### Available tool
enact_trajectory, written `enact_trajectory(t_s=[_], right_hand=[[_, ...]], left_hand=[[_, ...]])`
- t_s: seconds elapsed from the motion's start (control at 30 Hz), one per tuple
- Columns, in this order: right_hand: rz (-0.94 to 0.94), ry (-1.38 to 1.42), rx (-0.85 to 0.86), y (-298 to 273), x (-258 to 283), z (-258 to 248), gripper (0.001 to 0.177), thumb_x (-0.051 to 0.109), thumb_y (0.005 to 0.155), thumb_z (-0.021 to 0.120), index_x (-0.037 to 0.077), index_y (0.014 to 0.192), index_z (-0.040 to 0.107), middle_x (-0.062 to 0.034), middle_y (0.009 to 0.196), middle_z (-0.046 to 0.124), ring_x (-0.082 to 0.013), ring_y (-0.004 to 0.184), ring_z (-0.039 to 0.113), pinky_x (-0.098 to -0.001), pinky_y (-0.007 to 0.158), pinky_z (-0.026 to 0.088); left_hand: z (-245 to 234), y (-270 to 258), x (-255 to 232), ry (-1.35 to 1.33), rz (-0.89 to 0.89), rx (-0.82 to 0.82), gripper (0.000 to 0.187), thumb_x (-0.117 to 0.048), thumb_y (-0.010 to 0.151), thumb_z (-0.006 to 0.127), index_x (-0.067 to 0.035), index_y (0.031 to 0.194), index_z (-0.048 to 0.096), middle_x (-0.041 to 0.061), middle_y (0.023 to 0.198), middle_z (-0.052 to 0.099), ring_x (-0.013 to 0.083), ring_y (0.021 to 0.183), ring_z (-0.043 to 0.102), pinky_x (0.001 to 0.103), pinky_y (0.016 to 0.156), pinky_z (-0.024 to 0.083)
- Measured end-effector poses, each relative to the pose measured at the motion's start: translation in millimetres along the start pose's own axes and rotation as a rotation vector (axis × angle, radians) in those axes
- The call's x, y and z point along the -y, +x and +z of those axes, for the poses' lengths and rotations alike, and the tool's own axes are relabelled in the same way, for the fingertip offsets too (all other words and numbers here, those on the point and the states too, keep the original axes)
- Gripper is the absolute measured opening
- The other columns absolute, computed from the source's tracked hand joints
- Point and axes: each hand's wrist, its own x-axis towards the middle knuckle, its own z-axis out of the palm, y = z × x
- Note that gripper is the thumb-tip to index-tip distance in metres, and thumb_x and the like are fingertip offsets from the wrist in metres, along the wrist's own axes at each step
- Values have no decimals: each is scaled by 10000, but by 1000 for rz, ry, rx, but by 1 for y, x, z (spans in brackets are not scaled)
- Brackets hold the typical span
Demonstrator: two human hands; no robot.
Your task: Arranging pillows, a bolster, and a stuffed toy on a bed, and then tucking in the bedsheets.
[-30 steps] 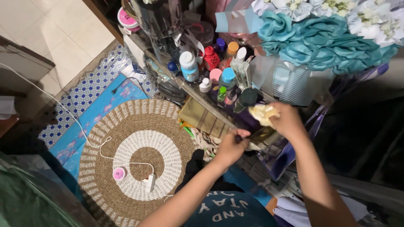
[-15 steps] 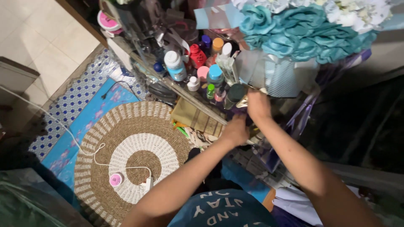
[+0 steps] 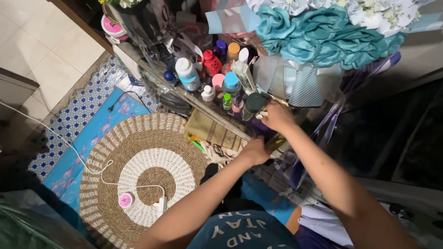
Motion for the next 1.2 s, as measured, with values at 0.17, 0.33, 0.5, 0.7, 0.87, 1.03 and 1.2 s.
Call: enact_trajectory(t_s=[0.17,0.33,0.5,0.7,0.87,1.03,1.2], right_hand=[[4,-131,-289,-28,28,-28,299,124,854,688,72,1149,682,-115,1179,633,-342,1029,677,-481,737,583],[-18,-320,-445,-33,21,-24,161,104,887,626,126,1030,695,-80,1129,622,-318,1008,693,-441,641,590],[85,-148,-277,-22,-7,4,181,130,956,589,40,1088,676,-155,1160,624,-362,1005,675,-502,779,576],[-34,50,-369,-40,4,-22,374,52,873,588,29,1241,653,-187,1231,616,-430,1070,648,-507,845,547],[40,138,-301,-67,16,-38,515,14,855,584,65,1368,581,-172,1348,574,-414,1120,626,-487,905,541],[73,22,-285,-85,14,-25,675,5,802,611,15,1455,443,-178,1485,473,-426,1166,609,-485,885,541],[135,44,77,-78,34,-62,817,73,789,643,51,1542,324,-67,1652,351,-331,1060,680,-458,854,565]], left_hand=[[0,7,10,-34,60,-51,610,-345,925,627,47,1382,530,316,1362,584,436,1292,554,450,1087,442],[27,49,28,-77,250,-238,575,-141,890,599,80,1407,480,325,1421,522,438,1346,495,430,1145,388],[38,80,16,-216,423,-270,731,2,836,546,108,1515,299,335,1541,366,442,1472,318,421,1218,262],[40,108,16,-152,407,-320,664,-27,848,570,109,1454,335,362,1496,358,491,1426,318,472,1184,291],[25,122,13,-84,393,-352,473,-100,882,619,57,1310,496,340,1353,515,492,1319,457,496,1112,394],[14,142,7,-52,225,-275,412,-171,868,654,11,1230,578,295,1269,616,437,1235,578,488,1024,473],[13,160,13,-120,86,-214,390,-282,964,537,-37,1264,580,273,1269,635,431,1206,599,501,988,478]])
